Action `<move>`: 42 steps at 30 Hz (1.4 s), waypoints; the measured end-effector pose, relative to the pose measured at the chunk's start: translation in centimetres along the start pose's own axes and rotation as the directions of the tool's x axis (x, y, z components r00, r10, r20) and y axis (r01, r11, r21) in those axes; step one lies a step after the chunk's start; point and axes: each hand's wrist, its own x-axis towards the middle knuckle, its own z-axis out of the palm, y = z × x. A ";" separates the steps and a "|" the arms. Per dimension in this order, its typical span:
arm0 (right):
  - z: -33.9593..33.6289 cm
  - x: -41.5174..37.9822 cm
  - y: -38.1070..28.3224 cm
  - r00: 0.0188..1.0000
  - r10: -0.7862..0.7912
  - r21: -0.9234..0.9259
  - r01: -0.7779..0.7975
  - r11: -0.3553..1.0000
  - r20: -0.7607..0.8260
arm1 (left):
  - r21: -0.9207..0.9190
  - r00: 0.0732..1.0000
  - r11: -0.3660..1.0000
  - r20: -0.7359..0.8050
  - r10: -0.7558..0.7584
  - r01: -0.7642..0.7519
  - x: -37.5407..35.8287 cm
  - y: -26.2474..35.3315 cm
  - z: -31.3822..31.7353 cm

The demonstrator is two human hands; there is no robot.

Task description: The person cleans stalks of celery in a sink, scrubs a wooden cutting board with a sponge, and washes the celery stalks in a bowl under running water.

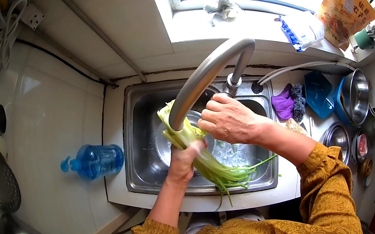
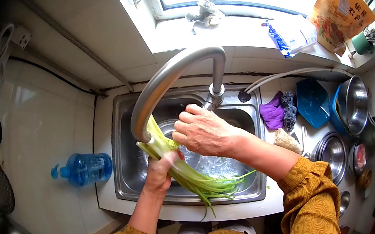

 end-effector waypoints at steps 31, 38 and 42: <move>13.9 -1.5 -27.1 0.885 0.076 0.790 -0.447 0.420 0.460 | -0.134 0.943 0.958 -0.255 0.214 -0.254 -0.6 2.2 -6.2; 7.0 -1.6 -16.9 0.908 0.383 0.701 -0.163 0.694 -0.169 | -0.158 0.868 0.902 -0.381 0.319 -0.401 0.1 1.7 -7.1; 7.6 -1.1 -10.7 0.790 0.610 0.485 -0.513 0.708 -0.054 | -0.168 0.905 0.923 -0.318 0.281 -0.345 1.0 1.3 -5.0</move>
